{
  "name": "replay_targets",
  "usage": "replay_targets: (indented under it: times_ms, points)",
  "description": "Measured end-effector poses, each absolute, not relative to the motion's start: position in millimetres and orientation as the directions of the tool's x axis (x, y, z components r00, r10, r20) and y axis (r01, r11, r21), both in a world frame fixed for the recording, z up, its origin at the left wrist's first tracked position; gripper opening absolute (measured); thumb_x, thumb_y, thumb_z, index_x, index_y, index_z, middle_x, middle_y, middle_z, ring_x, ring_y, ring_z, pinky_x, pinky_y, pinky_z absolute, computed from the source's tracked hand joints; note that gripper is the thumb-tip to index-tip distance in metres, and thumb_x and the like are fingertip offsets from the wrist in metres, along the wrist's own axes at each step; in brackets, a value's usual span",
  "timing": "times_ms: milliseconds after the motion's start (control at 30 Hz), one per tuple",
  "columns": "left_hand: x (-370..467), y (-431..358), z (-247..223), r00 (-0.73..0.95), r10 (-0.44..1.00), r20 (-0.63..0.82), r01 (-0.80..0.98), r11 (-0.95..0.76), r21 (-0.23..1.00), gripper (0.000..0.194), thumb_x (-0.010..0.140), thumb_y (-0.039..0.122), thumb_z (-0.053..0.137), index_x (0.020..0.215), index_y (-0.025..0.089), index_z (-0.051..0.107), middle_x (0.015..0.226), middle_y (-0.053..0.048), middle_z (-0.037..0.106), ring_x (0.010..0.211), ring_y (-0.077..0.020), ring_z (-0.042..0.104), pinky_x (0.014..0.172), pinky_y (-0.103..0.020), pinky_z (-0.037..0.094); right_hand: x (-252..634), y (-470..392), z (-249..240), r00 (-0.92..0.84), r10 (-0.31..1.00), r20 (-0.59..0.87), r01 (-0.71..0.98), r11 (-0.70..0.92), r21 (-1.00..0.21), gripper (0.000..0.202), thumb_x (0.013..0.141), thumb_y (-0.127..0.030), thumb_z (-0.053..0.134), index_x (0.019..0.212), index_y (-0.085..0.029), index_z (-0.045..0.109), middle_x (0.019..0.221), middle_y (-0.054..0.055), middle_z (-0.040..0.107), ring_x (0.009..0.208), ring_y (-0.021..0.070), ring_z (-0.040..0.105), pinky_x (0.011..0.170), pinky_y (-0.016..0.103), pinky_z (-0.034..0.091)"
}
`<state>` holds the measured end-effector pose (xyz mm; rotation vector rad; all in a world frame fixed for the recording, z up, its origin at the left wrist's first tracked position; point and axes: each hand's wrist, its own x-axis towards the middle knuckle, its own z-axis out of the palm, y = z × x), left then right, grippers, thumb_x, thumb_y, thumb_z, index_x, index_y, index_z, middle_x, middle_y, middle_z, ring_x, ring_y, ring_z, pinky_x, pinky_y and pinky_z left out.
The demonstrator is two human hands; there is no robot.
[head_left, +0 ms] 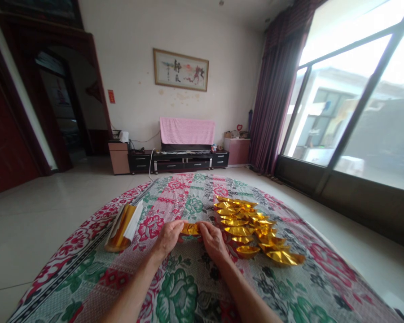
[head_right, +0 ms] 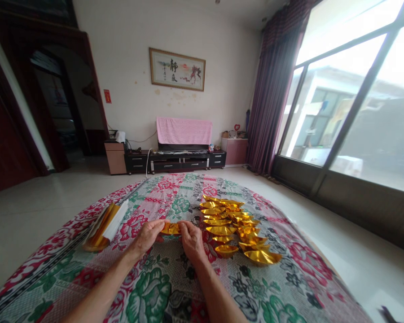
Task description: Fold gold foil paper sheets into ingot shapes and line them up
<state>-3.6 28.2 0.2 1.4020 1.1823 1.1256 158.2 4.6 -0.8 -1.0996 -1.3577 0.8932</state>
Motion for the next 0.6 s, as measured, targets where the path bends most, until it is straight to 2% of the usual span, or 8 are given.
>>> replay_targets:
  times_ms: [267,600]
  points:
    - [-1.4,25.8,4.5,0.111,0.991,0.073,0.118,-0.086,0.989,0.037,0.079,0.031,0.051,0.106,0.008,0.065,0.078,-0.010,0.066,0.066,-0.0166,0.060,0.049,-0.023,0.048,158.0,3.5,1.1,0.079,0.956,0.281,0.129,0.270,-0.954,0.045,0.077,-0.051,0.049,0.090,-0.012,0.068,0.068,0.003,0.060,0.054,0.0117,0.051,0.047,0.020,0.044]
    - [-0.4,26.0,0.0,0.117,0.989,0.087,0.095,-0.098,0.991,0.039,0.077,0.035,0.054,0.105,0.010,0.065,0.079,-0.009,0.067,0.067,-0.0180,0.061,0.050,-0.025,0.049,158.6,2.9,0.4,0.088,0.956,0.281,0.137,0.267,-0.954,0.045,0.078,-0.050,0.047,0.091,-0.011,0.067,0.068,0.003,0.060,0.054,0.0124,0.053,0.047,0.020,0.045]
